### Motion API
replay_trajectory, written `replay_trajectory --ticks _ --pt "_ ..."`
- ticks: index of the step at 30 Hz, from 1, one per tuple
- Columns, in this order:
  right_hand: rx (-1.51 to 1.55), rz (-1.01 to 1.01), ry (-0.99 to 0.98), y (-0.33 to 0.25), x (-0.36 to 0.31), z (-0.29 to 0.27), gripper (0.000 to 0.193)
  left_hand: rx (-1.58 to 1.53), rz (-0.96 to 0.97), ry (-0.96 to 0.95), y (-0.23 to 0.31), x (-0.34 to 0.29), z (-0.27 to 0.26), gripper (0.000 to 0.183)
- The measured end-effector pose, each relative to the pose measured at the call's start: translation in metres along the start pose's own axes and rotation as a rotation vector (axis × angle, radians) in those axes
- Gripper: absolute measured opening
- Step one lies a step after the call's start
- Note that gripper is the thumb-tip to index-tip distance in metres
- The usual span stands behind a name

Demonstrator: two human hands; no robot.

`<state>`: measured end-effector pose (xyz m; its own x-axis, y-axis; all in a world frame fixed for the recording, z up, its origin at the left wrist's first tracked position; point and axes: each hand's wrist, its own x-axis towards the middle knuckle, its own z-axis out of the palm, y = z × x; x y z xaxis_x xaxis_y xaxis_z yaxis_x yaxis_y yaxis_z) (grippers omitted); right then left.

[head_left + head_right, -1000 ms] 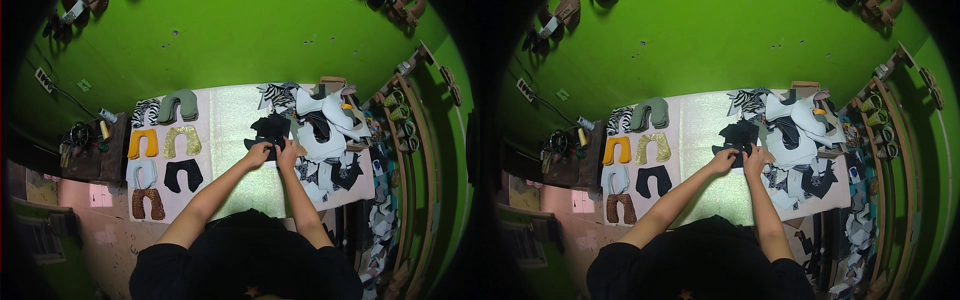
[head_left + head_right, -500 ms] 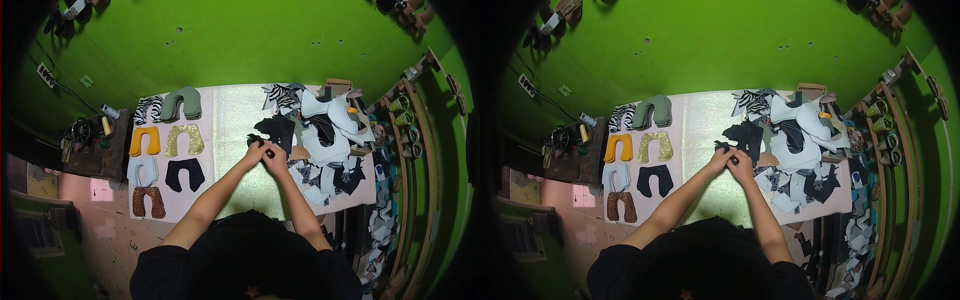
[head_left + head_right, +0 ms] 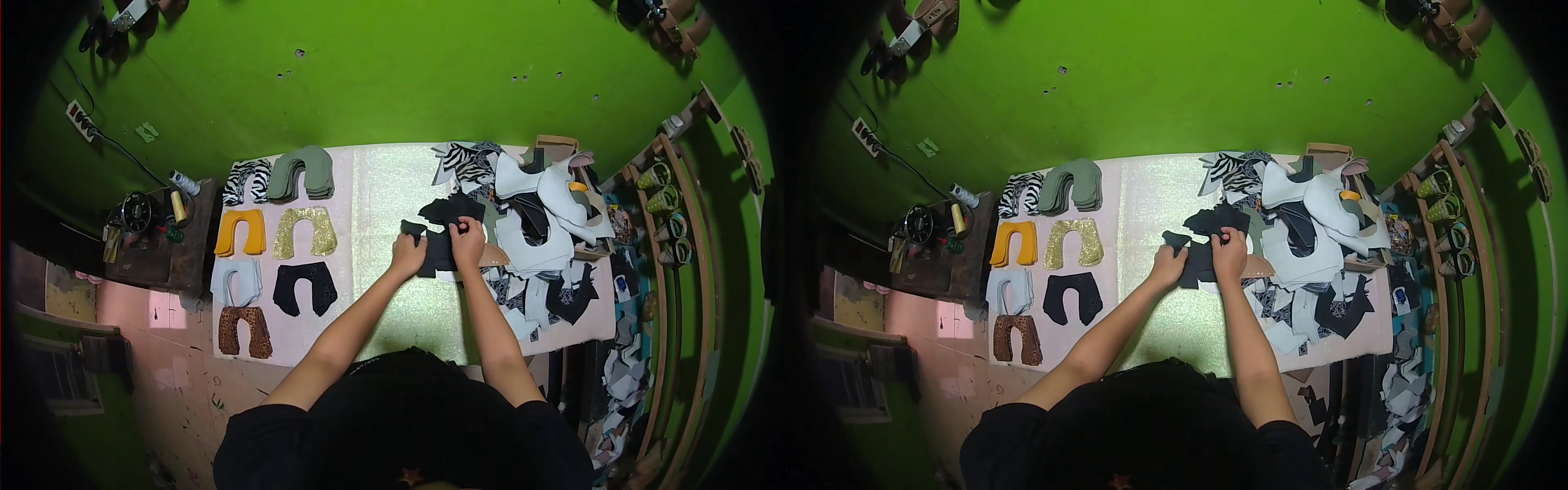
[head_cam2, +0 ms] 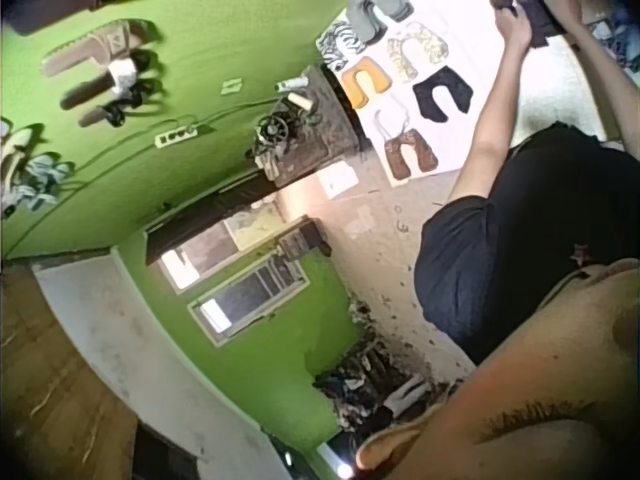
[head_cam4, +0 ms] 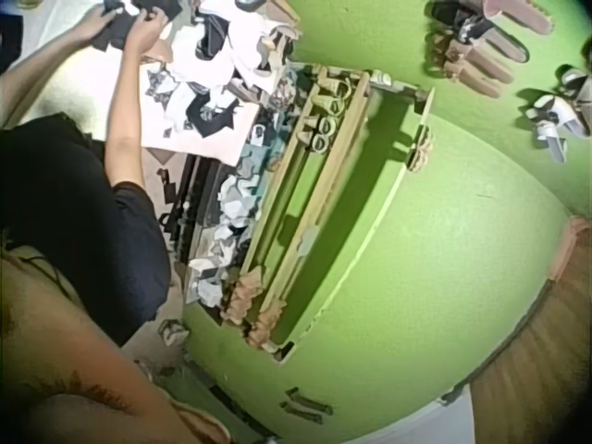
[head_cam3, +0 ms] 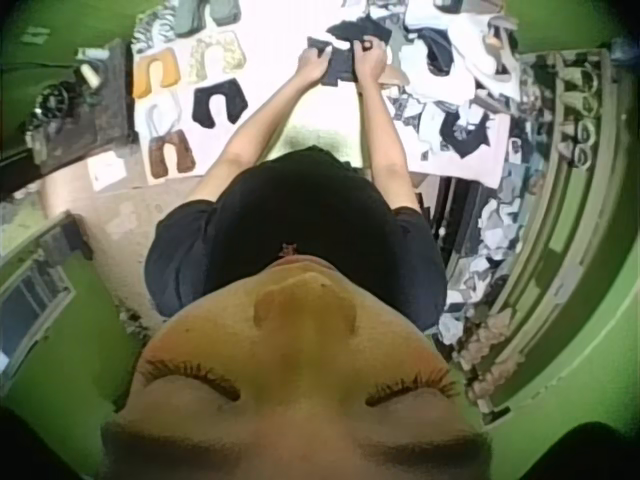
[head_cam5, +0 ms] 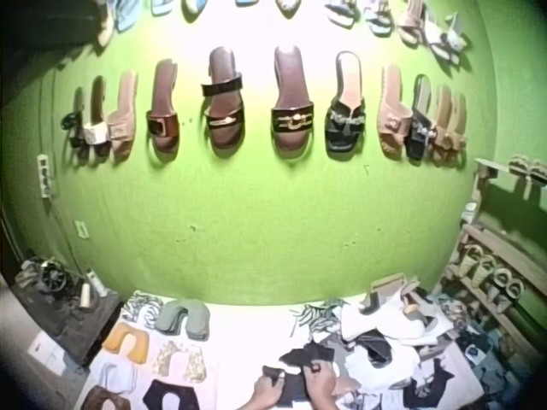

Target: Sorting and organizing different patterned fabric shoe upper components on a work table.

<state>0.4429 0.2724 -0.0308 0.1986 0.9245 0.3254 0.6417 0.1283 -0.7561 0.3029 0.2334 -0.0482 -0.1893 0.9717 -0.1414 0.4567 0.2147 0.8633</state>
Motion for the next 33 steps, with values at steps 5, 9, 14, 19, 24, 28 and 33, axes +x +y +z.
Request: replay_trajectory --ticks 5,9,14,19,24,28,33 --pt "-0.025 0.105 0.074 -0.008 -0.004 0.005 0.028 0.136 -0.114 0.074 0.004 -0.014 0.003 0.036" --pt "-0.051 0.134 0.068 -0.012 -0.005 0.007 0.028 -0.011 -0.135 -0.011 -0.002 -0.014 0.004 0.033" --pt "-0.07 0.117 0.049 -0.01 -0.001 0.008 0.023 -0.094 -0.051 -0.013 0.003 -0.017 0.008 0.025" --pt "-0.055 0.014 -0.007 -0.003 0.009 0.006 0.017 -0.12 -0.036 -0.014 0.01 -0.018 0.016 0.024" --pt "-0.12 -0.104 0.033 -0.005 0.024 -0.006 0.014 -0.237 -0.03 -0.147 -0.001 -0.013 0.024 0.03" --pt "-0.026 -0.053 -0.041 0.002 0.036 -0.017 0.014 0.105 -0.061 0.123 -0.004 -0.014 0.029 0.036" --pt "0.241 0.055 -0.085 0.015 0.04 -0.021 0.024 -0.365 -0.06 -0.007 -0.007 -0.015 0.002 0.033"
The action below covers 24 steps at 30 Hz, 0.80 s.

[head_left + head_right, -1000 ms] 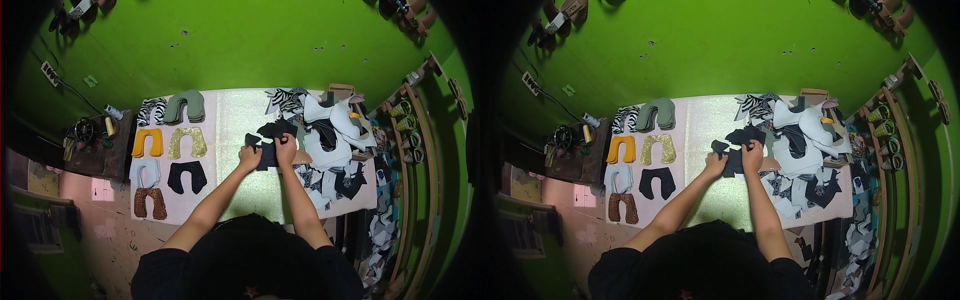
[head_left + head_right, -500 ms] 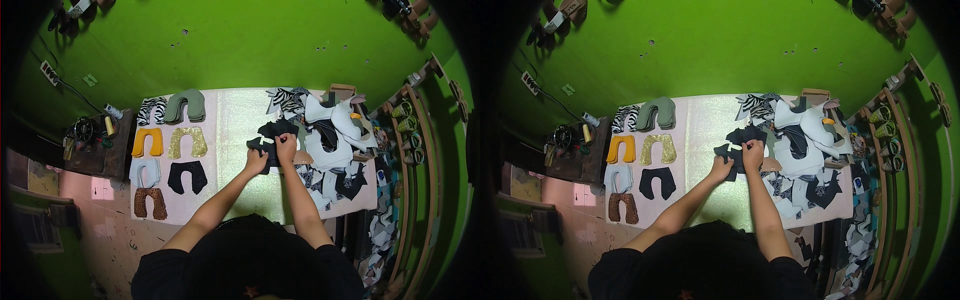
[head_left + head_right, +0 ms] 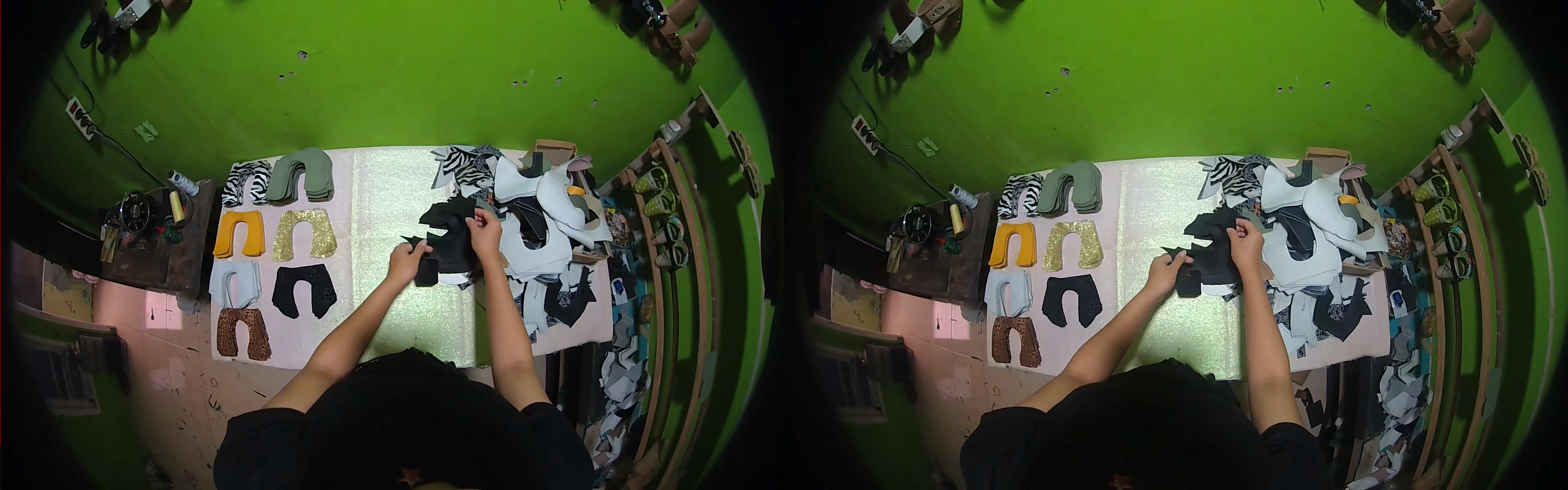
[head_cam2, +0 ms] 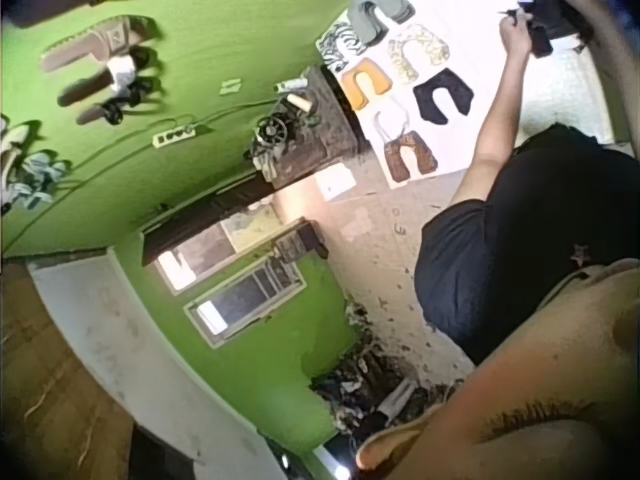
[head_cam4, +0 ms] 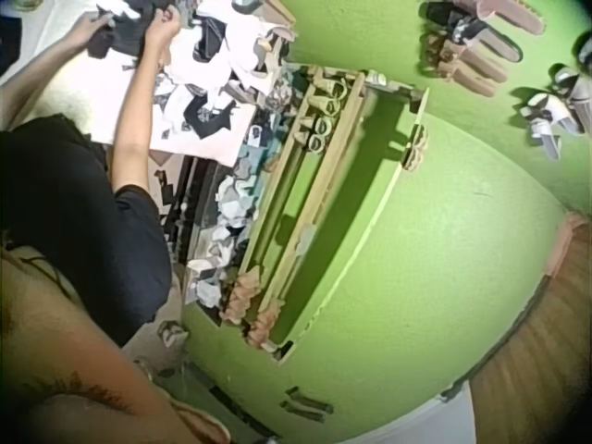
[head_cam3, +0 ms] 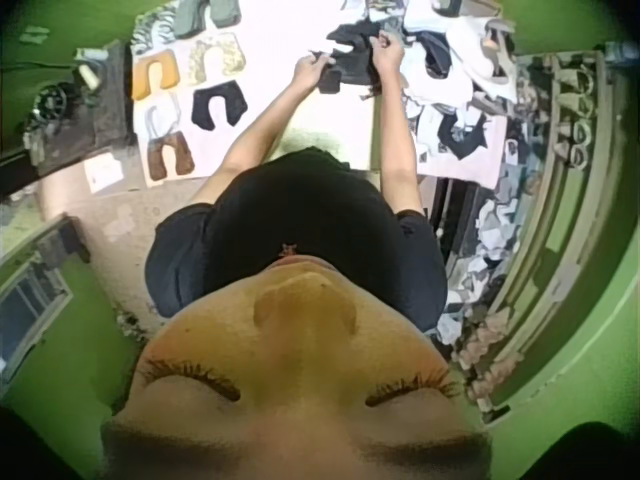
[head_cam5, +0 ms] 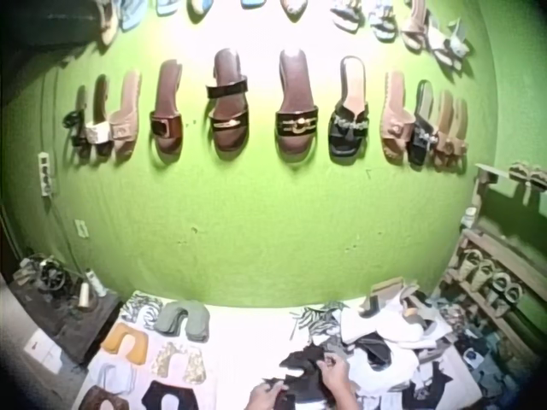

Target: Sorting and organizing different patterned fabric shoe upper components on a work table.

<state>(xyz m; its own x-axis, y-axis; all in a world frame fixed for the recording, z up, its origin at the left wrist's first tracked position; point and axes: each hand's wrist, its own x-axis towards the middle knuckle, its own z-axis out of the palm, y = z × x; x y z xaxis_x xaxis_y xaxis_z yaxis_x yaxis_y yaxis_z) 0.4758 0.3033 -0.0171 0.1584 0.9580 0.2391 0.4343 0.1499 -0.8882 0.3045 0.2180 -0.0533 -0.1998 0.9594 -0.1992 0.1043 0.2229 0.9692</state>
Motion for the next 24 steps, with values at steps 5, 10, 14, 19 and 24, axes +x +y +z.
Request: replay_trajectory --ticks 5,10,14,19,24 --pt "0.022 0.078 -0.056 -0.009 -0.008 -0.006 0.029 -0.207 -0.04 -0.104 0.022 -0.007 -0.03 0.023" --pt "0.001 0.04 -0.048 -0.032 -0.017 -0.01 0.027 -0.351 -0.034 -0.202 0.05 -0.018 -0.054 0.025" --pt "0.031 0.023 -0.147 -0.04 -0.02 -0.013 0.03 -0.328 -0.13 -0.219 0.068 -0.029 -0.064 0.023" --pt "-0.006 -0.139 -0.2 -0.107 -0.05 -0.01 0.027 -0.387 -0.164 -0.222 0.075 -0.044 -0.071 0.025" --pt "-0.009 -0.235 -0.279 -0.126 -0.063 -0.011 0.023 -0.373 -0.146 -0.24 0.082 -0.058 -0.074 0.027"
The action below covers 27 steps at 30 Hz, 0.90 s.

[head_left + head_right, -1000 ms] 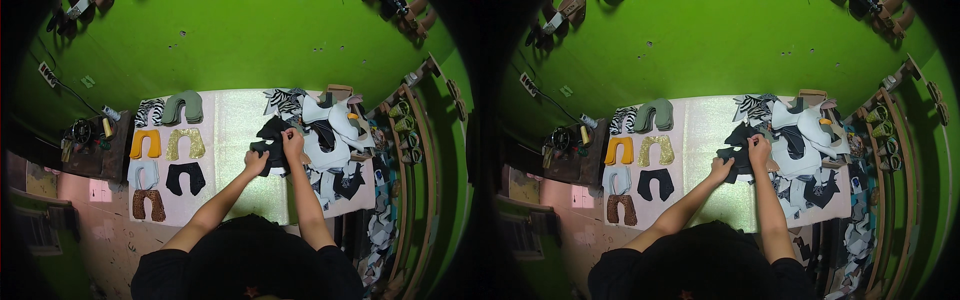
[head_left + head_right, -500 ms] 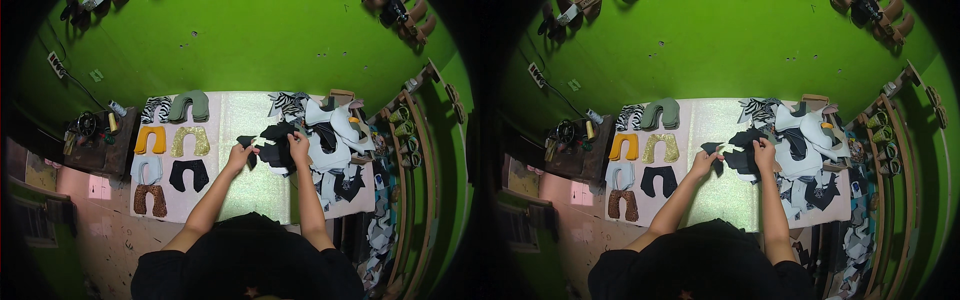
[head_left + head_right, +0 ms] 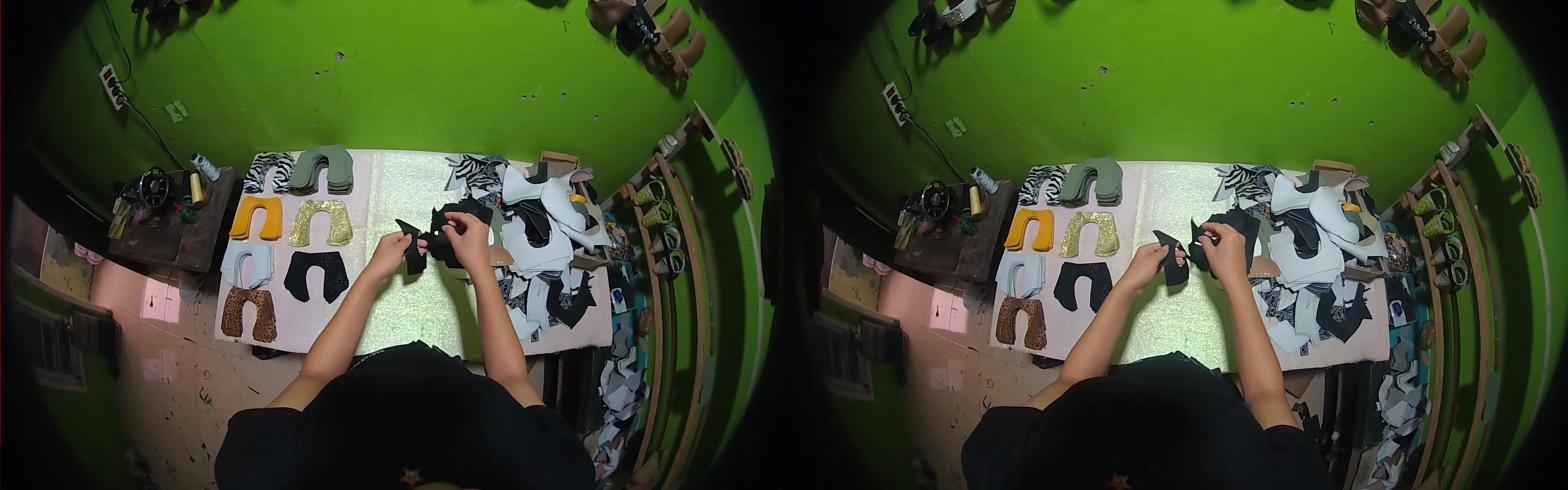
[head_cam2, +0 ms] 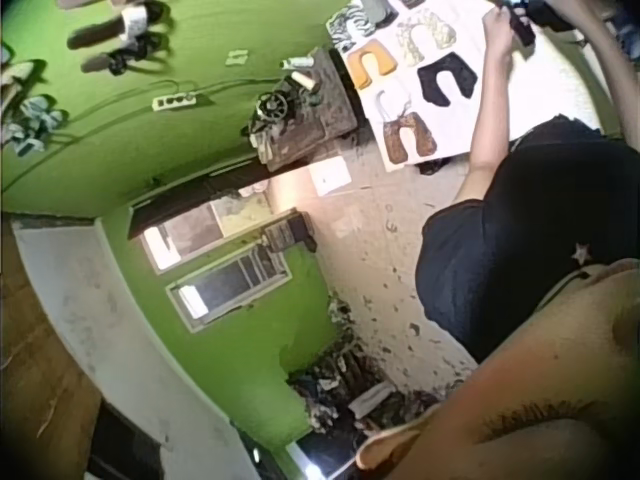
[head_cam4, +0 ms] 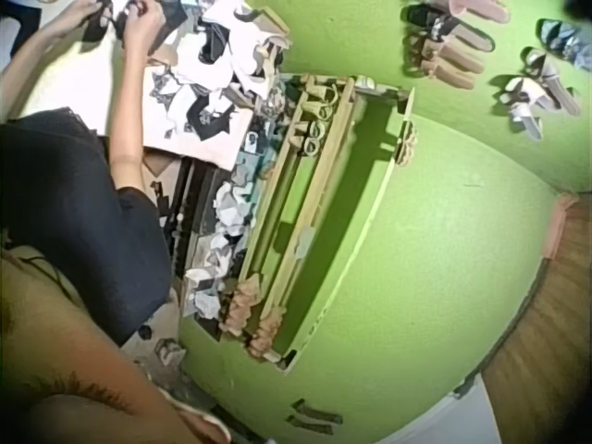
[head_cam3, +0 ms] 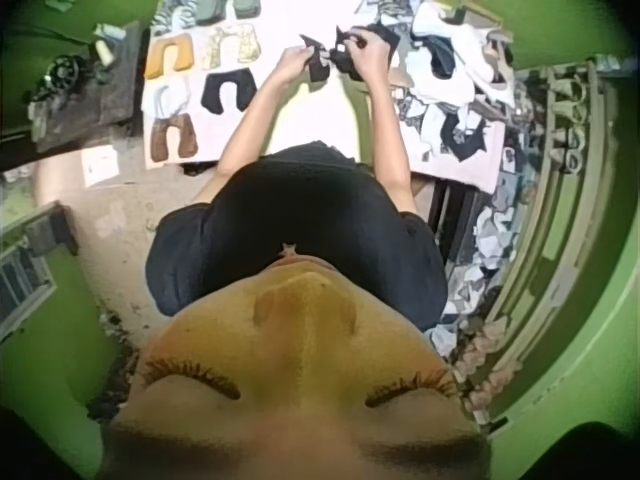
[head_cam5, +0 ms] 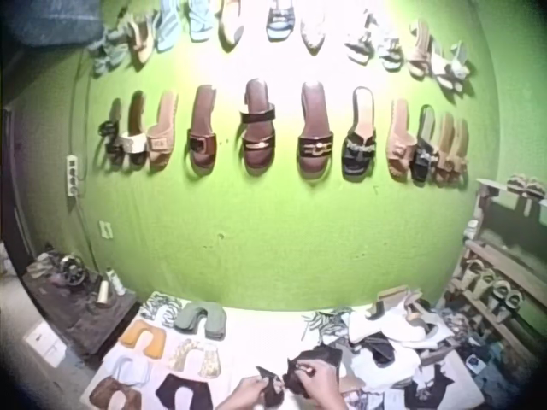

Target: Sorting and organizing different patterned fabric shoe upper components on a work table.

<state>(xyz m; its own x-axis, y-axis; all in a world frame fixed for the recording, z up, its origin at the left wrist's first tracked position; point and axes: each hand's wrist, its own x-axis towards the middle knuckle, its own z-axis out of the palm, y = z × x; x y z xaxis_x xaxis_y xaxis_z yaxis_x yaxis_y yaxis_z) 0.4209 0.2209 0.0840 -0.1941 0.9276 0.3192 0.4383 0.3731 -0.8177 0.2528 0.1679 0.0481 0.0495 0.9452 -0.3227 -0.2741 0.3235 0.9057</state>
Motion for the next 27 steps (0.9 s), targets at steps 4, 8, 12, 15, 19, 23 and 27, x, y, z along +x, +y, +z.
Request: replay_trajectory --ticks 4,8,12,15,19,23,27 --pt "-0.093 0.02 -0.156 -0.029 -0.001 -0.021 0.02 0.025 0.055 0.086 0.003 -0.013 -0.016 0.025" --pt "0.109 0.128 -0.604 -0.043 -0.002 -0.027 0.025 0.071 0.026 0.088 0.002 -0.022 -0.027 0.033" --pt "0.211 0.009 -0.892 -0.061 -0.006 -0.011 0.029 0.197 -0.11 -0.096 0.006 -0.035 -0.024 0.063" --pt "-0.025 -0.159 -0.893 -0.057 -0.006 0.005 0.036 0.212 -0.149 -0.157 0.01 -0.045 -0.017 0.07" --pt "-0.107 -0.263 -0.845 -0.06 -0.007 0.02 0.042 0.054 -0.199 -0.397 -0.016 -0.036 -0.035 0.075" --pt "-0.086 -0.441 -0.81 -0.069 -0.014 0.032 0.058 -0.086 -0.108 -0.462 -0.018 -0.047 -0.049 0.082" --pt "0.031 -0.515 -0.809 -0.084 -0.016 0.037 0.062 -0.141 -0.087 -0.59 -0.014 -0.059 -0.055 0.076"
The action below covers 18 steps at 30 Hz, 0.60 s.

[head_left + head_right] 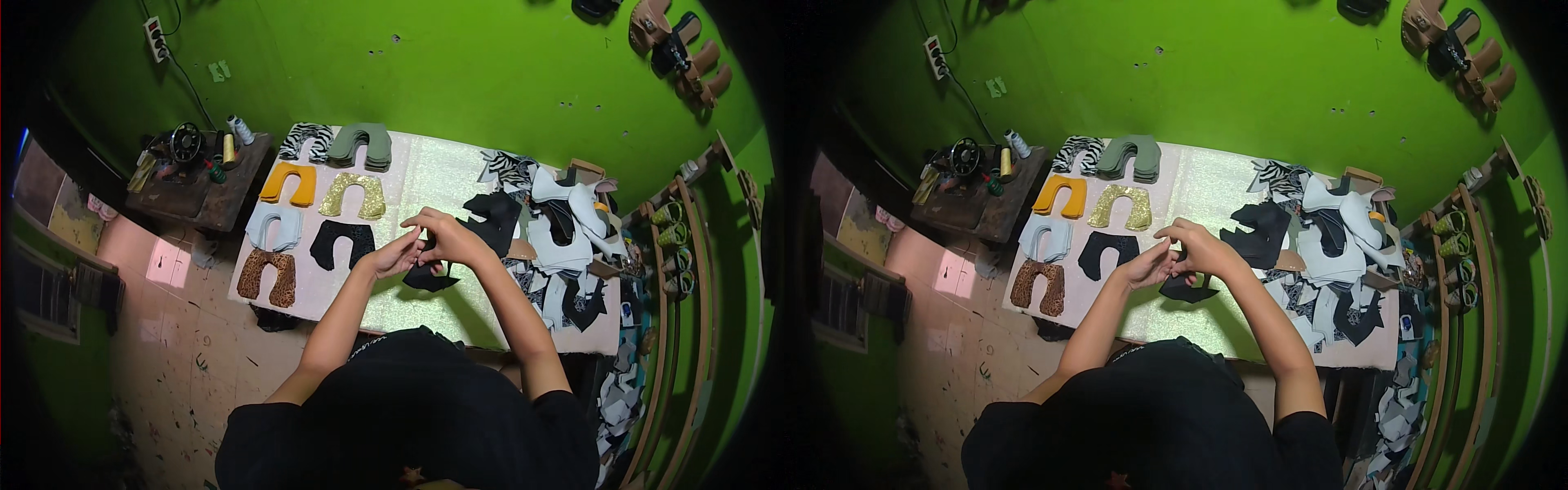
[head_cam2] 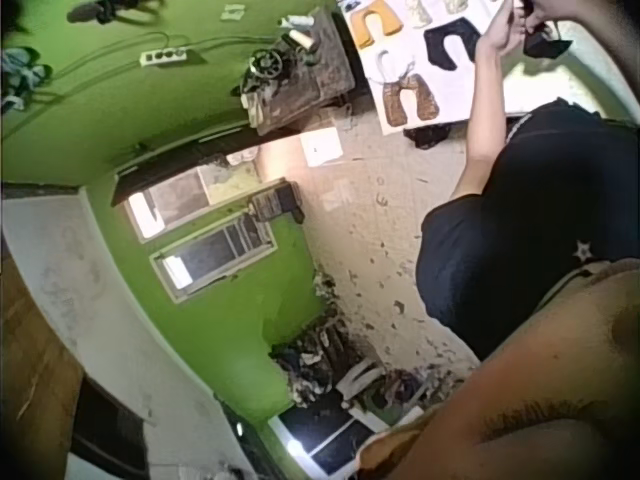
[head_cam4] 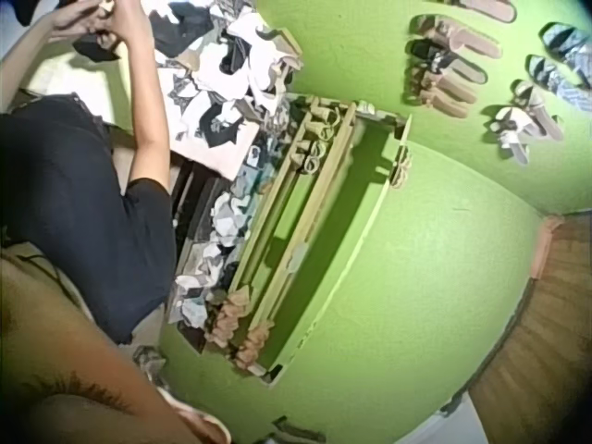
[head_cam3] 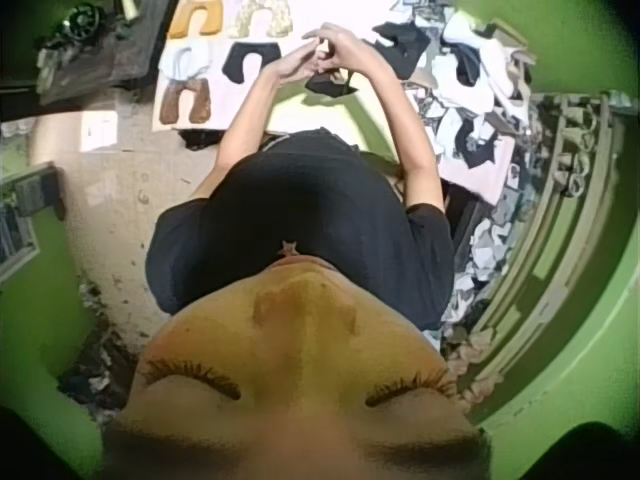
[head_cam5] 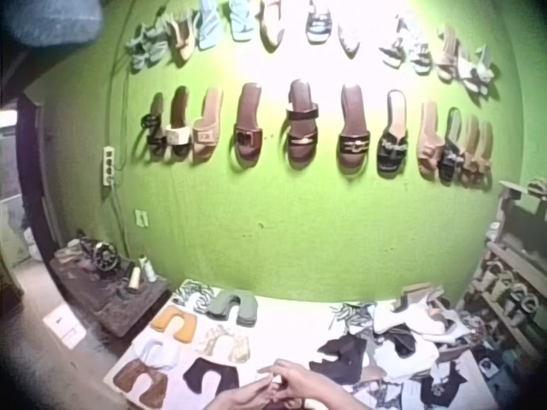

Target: Sorting and organizing different patterned fabric shoe upper components on a work table.

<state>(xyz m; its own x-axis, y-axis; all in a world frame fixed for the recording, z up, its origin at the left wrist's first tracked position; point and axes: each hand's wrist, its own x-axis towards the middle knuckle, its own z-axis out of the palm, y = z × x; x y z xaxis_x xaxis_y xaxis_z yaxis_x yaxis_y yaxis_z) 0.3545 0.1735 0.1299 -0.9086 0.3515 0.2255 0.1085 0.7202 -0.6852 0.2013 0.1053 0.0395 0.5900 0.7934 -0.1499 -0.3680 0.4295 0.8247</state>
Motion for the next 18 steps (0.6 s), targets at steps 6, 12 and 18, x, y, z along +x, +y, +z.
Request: replay_trajectory --ticks 6,12,18 --pt "-0.016 0.076 0.246 0.01 0.0 -0.005 0.049 -0.117 0.159 0.129 0.01 -0.02 0.004 0.04" --pt "0.166 0.271 0.14 0.024 -0.016 0.008 0.059 -0.056 0.164 0.223 0.021 -0.031 0.003 0.028" --pt "0.148 0.375 0.118 0.03 -0.021 0.032 0.073 -0.133 0.179 0.213 0.024 -0.033 0.0 0.028"
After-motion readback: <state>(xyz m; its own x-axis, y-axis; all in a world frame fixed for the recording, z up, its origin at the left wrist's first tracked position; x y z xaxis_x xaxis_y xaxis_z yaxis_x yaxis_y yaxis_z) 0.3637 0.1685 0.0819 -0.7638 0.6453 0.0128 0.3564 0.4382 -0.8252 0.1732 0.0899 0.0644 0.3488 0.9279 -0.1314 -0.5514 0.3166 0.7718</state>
